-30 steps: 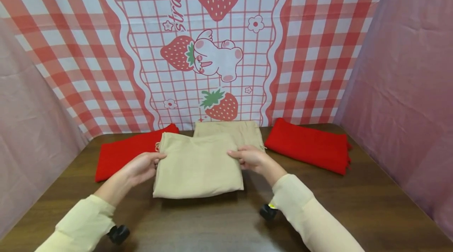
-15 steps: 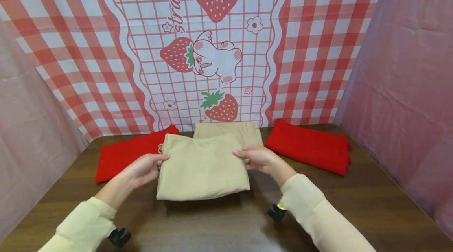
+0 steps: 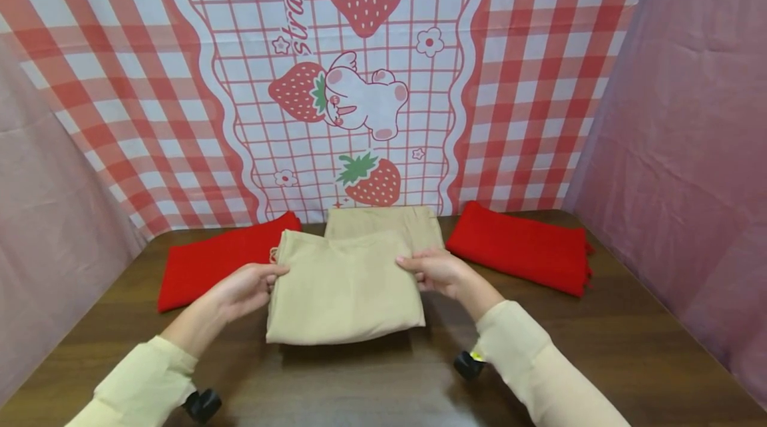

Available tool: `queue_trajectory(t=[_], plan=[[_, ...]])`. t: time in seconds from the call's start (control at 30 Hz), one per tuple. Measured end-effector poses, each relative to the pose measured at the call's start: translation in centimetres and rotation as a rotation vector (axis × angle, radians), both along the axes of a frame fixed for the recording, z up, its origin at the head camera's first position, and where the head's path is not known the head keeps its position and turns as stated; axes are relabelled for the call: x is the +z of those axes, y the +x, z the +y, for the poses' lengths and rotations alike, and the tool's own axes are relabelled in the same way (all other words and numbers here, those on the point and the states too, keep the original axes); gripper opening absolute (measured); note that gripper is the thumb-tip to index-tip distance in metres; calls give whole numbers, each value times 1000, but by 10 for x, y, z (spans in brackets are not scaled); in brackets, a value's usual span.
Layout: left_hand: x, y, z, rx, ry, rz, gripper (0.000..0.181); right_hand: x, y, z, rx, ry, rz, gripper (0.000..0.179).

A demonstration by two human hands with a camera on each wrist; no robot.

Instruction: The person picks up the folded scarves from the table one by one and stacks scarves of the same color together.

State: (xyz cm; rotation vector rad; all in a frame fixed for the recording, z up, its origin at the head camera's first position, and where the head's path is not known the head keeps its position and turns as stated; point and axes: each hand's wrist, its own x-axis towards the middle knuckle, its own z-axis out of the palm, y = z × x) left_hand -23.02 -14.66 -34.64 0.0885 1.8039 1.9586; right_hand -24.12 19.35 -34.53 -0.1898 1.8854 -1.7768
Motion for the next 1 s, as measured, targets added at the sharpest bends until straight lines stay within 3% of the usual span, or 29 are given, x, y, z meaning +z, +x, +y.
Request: queue_trajectory(t=[0.23,0.47,0.83,1.0], plan=[[-1,2,1,4,-16,-37,45,-1,1,3,23,1,12,21],[2,7,5,-27,16,-36,45,-4,1,11,104,-44,50,15],[3,12,14,-54,45,-34,43,-6,5,19,20,14,19,25],[3,14,17,-59,56,-28,37,-8,8,24,37,19,25,21]])
